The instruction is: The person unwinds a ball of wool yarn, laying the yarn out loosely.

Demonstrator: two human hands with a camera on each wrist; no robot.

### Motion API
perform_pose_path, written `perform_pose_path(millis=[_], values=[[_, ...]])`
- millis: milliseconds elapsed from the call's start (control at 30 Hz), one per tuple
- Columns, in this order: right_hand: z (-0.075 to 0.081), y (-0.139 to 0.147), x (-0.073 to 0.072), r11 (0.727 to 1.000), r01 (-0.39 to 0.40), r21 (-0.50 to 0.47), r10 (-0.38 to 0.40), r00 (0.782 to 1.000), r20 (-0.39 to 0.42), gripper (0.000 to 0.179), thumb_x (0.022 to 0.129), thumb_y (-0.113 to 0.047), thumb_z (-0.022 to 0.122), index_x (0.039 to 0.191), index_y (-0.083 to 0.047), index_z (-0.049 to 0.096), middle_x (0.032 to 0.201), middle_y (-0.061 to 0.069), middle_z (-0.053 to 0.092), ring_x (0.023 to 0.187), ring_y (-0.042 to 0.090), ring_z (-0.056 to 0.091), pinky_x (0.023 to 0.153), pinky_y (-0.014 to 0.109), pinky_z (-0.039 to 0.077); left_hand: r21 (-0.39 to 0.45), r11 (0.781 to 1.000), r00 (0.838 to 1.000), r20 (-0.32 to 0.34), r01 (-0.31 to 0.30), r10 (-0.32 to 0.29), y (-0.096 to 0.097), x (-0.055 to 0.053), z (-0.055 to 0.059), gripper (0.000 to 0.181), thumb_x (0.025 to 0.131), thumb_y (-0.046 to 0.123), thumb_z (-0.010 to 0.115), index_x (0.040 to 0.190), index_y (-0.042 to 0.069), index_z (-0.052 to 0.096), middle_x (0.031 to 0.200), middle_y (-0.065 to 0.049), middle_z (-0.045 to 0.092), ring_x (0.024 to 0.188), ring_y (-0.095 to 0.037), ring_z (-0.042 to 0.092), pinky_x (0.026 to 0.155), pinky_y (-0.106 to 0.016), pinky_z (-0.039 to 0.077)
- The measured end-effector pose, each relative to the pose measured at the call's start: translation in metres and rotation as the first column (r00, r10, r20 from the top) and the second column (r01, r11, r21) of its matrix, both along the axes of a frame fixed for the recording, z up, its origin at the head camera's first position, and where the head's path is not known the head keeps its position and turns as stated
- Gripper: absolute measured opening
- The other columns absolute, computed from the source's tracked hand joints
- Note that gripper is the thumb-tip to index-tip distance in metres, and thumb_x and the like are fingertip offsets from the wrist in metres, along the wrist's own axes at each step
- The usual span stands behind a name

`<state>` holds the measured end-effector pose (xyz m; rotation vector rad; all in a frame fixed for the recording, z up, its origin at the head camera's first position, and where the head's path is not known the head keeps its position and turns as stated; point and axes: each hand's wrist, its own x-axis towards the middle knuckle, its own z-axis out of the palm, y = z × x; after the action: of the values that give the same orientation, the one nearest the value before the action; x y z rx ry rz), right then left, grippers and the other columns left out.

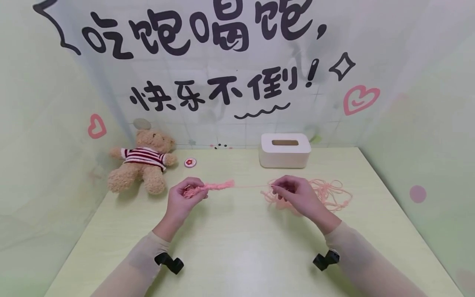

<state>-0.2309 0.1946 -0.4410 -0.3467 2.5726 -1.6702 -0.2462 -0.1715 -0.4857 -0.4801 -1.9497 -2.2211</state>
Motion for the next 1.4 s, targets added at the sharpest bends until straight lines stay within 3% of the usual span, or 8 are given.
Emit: perform_pose_path(millis=[300, 433, 600, 767, 933, 1200, 1400], values=[[-0.004, 0.033, 0.003, 0.997, 0.075, 0.029, -0.075, 0.997, -0.007, 0.020, 0.099, -0.021, 0.072, 0.110, -0.004, 0.072, 0.100, 0.014, 0.074, 0.082, 0.024, 0.067, 0.070, 0.032, 0.064, -0.014, 1.000, 0.999, 0.043, 0.011, -0.011, -0.008, -0.003, -0.002, 0.027, 0.089, -0.007, 0.076, 0.112, -0.015, 0.063, 0.096, 0.000, 0.073, 0.082, -0.013, 0.076, 0.079, -0.032, 0.068], [-0.007, 0.050, 0.004, 0.993, 0.092, 0.073, -0.091, 0.996, -0.024, 0.022, 0.100, -0.021, 0.071, 0.111, -0.003, 0.072, 0.101, 0.016, 0.074, 0.083, 0.028, 0.068, 0.068, 0.031, 0.064, -0.057, 0.998, 0.996, 0.084, -0.005, 0.010, -0.014, -0.006, -0.002, 0.029, 0.090, -0.002, 0.077, 0.113, -0.014, 0.063, 0.094, 0.000, 0.074, 0.081, -0.014, 0.076, 0.079, -0.032, 0.068], [-0.009, 0.075, 0.003, 0.986, 0.078, 0.150, -0.077, 0.997, -0.014, 0.024, 0.101, -0.020, 0.070, 0.113, 0.001, 0.071, 0.101, 0.018, 0.073, 0.082, 0.024, 0.067, 0.066, 0.029, 0.063, -0.082, 0.995, 0.994, 0.085, -0.054, 0.061, -0.021, -0.008, 0.000, 0.031, 0.090, 0.001, 0.078, 0.113, -0.015, 0.062, 0.094, 0.001, 0.073, 0.080, -0.013, 0.075, 0.079, -0.033, 0.068], [-0.018, 0.106, 0.003, 0.962, 0.081, 0.262, -0.082, 0.997, -0.007, 0.024, 0.100, -0.019, 0.070, 0.112, 0.001, 0.071, 0.098, 0.016, 0.073, 0.079, 0.015, 0.065, 0.063, 0.031, 0.062, -0.025, 0.995, 0.993, 0.076, -0.093, 0.095, -0.030, -0.011, 0.007, 0.027, 0.090, -0.003, 0.077, 0.110, -0.013, 0.062, 0.094, 0.000, 0.071, 0.081, -0.015, 0.075, 0.081, -0.034, 0.068], [-0.025, 0.134, 0.010, 0.945, 0.096, 0.311, -0.108, 0.994, 0.021, 0.024, 0.100, -0.021, 0.070, 0.110, 0.001, 0.072, 0.097, 0.013, 0.074, 0.078, 0.014, 0.065, 0.061, 0.030, 0.060, 0.054, 0.987, 0.987, 0.065, -0.148, 0.145, -0.039, -0.014, 0.012, 0.019, 0.091, -0.007, 0.074, 0.106, -0.010, 0.064, 0.093, -0.002, 0.071, 0.080, -0.015, 0.075, 0.080, -0.036, 0.068], [-0.028, 0.170, 0.010, 0.922, -0.015, 0.386, -0.048, 0.987, 0.153, 0.021, 0.101, -0.020, 0.067, 0.104, 0.000, 0.073, 0.093, 0.010, 0.074, 0.075, 0.017, 0.064, 0.064, 0.028, 0.057, 0.142, 0.958, 0.968, 0.052, -0.250, 0.245, -0.046, -0.016, 0.018, 0.021, 0.092, -0.009, 0.071, 0.108, -0.017, 0.060, 0.089, -0.005, 0.072, 0.075, -0.014, 0.075, 0.076, -0.035, 0.068], [-0.029, 0.189, 0.010, 0.879, -0.006, 0.477, -0.120, 0.965, 0.234, 0.023, 0.100, -0.022, 0.068, 0.099, 0.000, 0.074, 0.085, 0.004, 0.072, 0.075, 0.016, 0.061, 0.059, 0.027, 0.051, 0.151, 0.943, 0.955, 0.052, -0.295, 0.291, -0.052, -0.016, 0.021, 0.018, 0.092, -0.011, 0.070, 0.108, -0.015, 0.062, 0.090, -0.002, 0.071, 0.076, -0.015, 0.076, 0.076, -0.034, 0.068]])
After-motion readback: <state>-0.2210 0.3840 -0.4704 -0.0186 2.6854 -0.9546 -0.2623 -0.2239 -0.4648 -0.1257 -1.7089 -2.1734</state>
